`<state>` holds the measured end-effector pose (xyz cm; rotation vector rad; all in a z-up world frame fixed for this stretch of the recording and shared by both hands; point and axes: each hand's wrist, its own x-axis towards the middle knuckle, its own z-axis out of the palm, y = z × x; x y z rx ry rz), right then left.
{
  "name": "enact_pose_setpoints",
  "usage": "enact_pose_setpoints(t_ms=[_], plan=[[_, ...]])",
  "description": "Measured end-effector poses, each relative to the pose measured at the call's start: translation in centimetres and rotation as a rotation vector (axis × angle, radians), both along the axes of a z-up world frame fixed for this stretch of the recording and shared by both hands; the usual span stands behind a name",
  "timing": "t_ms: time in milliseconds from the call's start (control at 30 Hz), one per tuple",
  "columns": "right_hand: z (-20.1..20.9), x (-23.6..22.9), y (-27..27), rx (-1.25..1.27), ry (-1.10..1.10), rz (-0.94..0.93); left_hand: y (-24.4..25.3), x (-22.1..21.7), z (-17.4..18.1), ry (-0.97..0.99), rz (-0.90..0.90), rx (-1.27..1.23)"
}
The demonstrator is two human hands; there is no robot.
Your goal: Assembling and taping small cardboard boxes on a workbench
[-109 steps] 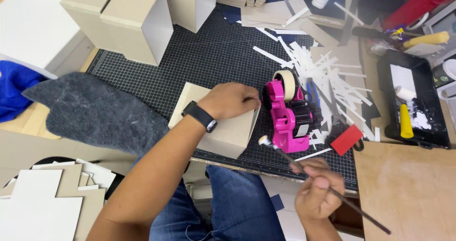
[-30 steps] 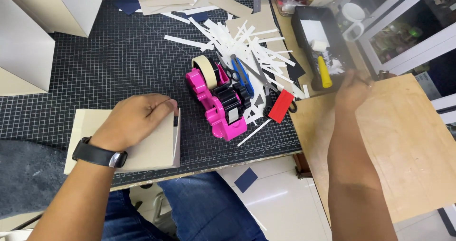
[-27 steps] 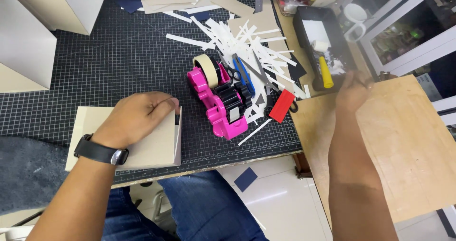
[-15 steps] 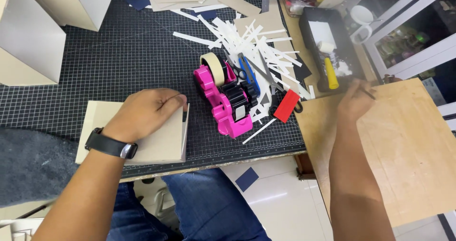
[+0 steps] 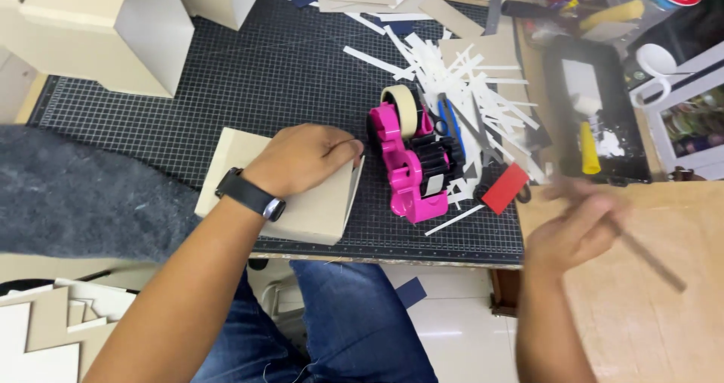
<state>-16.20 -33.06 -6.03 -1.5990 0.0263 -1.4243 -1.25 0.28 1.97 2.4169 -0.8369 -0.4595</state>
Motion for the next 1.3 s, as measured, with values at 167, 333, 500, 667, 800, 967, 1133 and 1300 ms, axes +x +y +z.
enact_pose_setpoints(t_ms=[167,333,500,667,800,967,1133,1300], plan=[[-1.9,-1.7,11.0,-0.166,-0.003,0.221,-0.2,-0.2,0.1,-0.015,0.045,-0.053],[-2.4,-1.1,13.1,-0.216,-0.04,0.43,-0.2,-0.1,-0.1,-0.014,0.059,-0.058],[-2.5,-2.7,13.9,-0.204,-0.02,0.536,-0.3,-0.1,-0.1,-0.01,0.056,-0.065],[-2.5,-1.6,13.4,-0.195,-0.026,0.502,-0.4,-0.1,-0.3,-0.008,0.07,-0.073],[-2.3,-1.1,14.0,-0.234,-0.023,0.498,-0.3,-0.1,-0.1,-0.011,0.066,-0.069],[-2.7,-1.5,13.1,-0.184,-0.039,0.508,-0.3,-0.2,-0.3,0.002,0.044,-0.077],[-2.1,2.2,12.5,-0.246,-0.008,0.405,-0.2,-0.2,-0.1,-0.011,0.057,-0.073],[-3.2,-0.1,12.6,-0.223,-0.078,0.486,-0.2,0.0,-0.3,-0.004,0.044,-0.085]])
